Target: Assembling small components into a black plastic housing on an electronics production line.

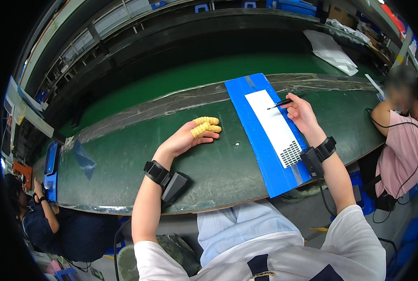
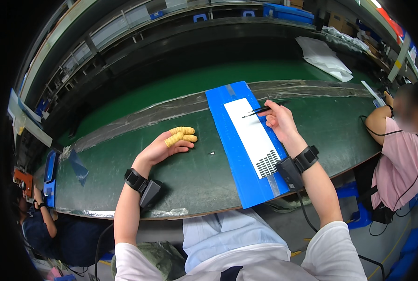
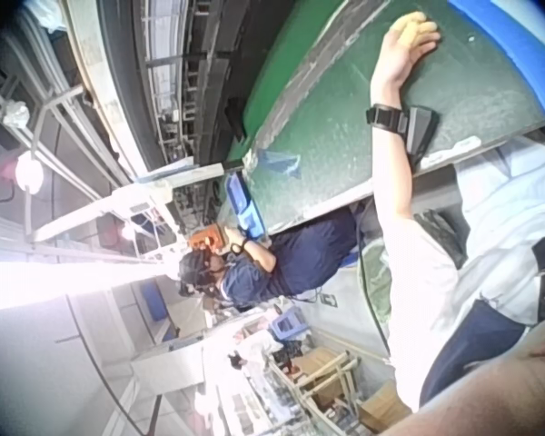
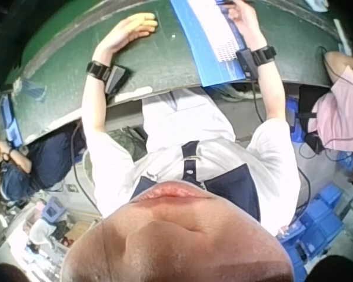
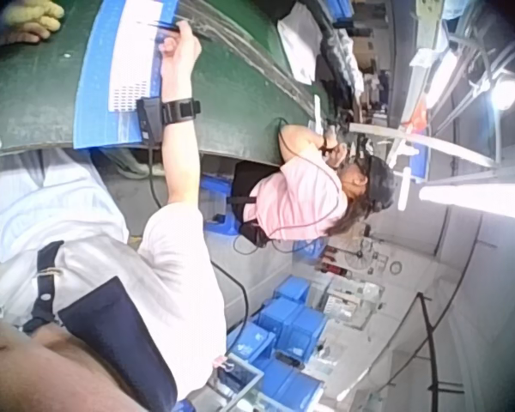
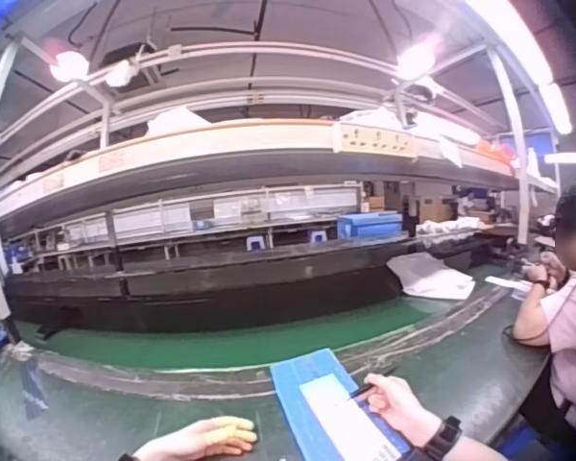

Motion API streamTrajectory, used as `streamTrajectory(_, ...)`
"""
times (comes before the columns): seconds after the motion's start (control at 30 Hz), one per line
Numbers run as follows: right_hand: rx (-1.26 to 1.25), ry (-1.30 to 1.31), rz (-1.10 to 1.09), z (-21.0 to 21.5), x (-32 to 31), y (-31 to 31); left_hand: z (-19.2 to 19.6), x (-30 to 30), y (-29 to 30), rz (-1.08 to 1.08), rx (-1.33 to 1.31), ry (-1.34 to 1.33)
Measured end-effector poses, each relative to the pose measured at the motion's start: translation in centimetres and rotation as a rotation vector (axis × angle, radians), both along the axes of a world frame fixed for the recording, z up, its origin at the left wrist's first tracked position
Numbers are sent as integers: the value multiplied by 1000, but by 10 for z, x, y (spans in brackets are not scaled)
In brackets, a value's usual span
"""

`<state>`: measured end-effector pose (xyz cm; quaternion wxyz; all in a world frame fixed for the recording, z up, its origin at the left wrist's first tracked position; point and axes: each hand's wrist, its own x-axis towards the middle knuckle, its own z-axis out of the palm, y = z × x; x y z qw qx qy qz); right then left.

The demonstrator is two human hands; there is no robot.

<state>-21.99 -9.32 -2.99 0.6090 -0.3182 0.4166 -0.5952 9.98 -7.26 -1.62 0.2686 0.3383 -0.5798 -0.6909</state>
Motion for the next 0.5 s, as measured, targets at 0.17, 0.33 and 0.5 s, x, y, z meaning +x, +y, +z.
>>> streamTrajectory(0.17, -2, -9, -4, 1, 2, 0, 0, 0, 0, 12, 4, -15)
streamTrajectory(0.33, 2, -8, -4, 0, 0, 0, 1, 0, 2, 11, 4, 6)
streamTrajectory(0.5, -8, -22, 13, 0, 0, 0, 0, 0, 1, 12, 16, 16)
